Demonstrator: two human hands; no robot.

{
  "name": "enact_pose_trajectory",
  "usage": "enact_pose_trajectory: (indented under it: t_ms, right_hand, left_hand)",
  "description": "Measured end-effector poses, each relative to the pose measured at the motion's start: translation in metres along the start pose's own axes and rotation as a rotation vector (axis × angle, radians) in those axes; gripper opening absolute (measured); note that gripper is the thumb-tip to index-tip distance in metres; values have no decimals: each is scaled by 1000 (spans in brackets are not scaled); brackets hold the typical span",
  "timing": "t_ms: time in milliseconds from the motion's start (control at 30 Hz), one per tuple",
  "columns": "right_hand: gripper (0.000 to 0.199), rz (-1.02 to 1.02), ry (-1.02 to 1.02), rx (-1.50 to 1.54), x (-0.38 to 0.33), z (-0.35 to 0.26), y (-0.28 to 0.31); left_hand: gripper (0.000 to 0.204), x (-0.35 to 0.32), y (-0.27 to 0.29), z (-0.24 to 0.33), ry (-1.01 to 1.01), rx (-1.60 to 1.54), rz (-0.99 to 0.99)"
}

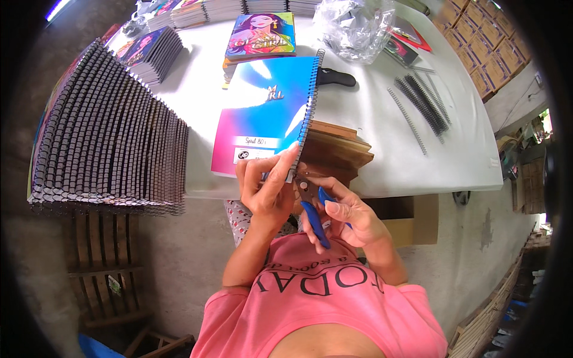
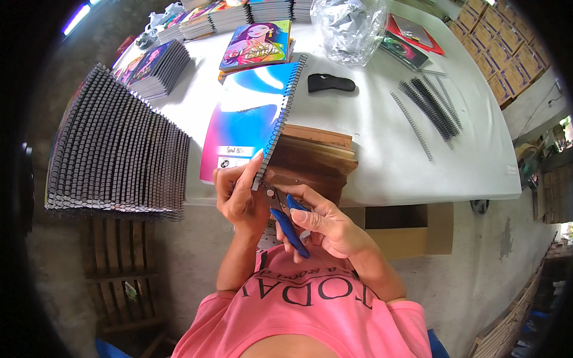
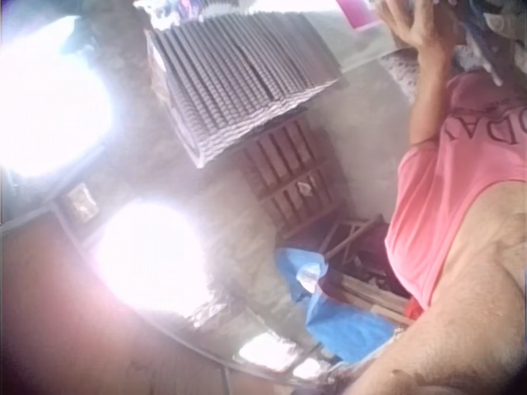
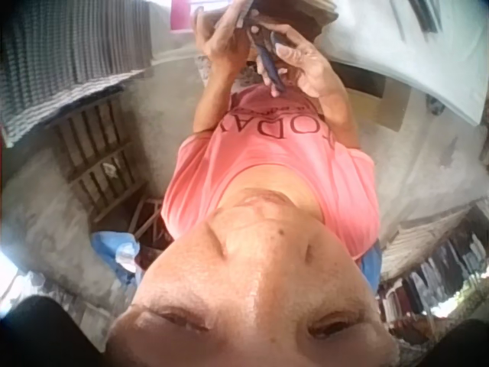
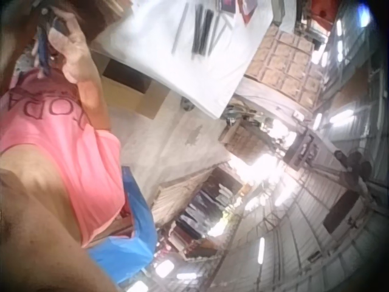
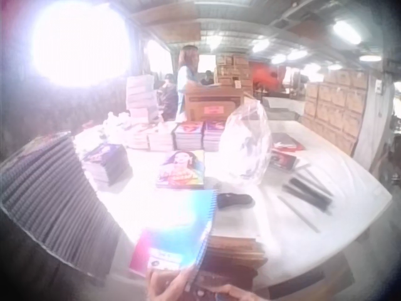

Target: The person binds notebooks by threading plastic spiral coils through pre-punched holes in the covers and pages, then trims and bends the coil ends using a pair of pliers.

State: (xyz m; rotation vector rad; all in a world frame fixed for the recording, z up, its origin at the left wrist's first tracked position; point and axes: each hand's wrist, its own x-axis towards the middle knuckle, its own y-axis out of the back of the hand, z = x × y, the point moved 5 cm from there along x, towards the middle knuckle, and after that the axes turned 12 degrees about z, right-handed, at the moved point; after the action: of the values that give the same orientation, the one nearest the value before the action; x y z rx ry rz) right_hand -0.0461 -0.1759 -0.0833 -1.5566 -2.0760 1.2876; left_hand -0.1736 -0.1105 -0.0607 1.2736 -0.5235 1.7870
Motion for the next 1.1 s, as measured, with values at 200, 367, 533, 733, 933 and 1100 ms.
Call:
enact_pose_trajectory:
  t_ms: [200,367,533,733,933,1100]
  right_hand:
    - [52,367,925,-1270,-36,-49,0]
    - [44,1233,946,-1803,-51,-88,98]
    - [51,1274,413,-2173,-16,-91,156]
    - [73,584,1158,-1318,27,-129,26]
    - [63,3,1006,-666,77,-186,-23]
    - [54,-71,1209,-489,86,-193,-169]
  left_hand:
    - [40,3,13,-25,344,-272,289]
    - [24,27,36,-60,577,-471,494]
    - [19,35,49,-66,698,-623,582]
    - [25,60,65,-35,727,-943,581]
    - [27,126,101,8,630,-1205,492]
    - [25,200,171,2,331,-876,373]
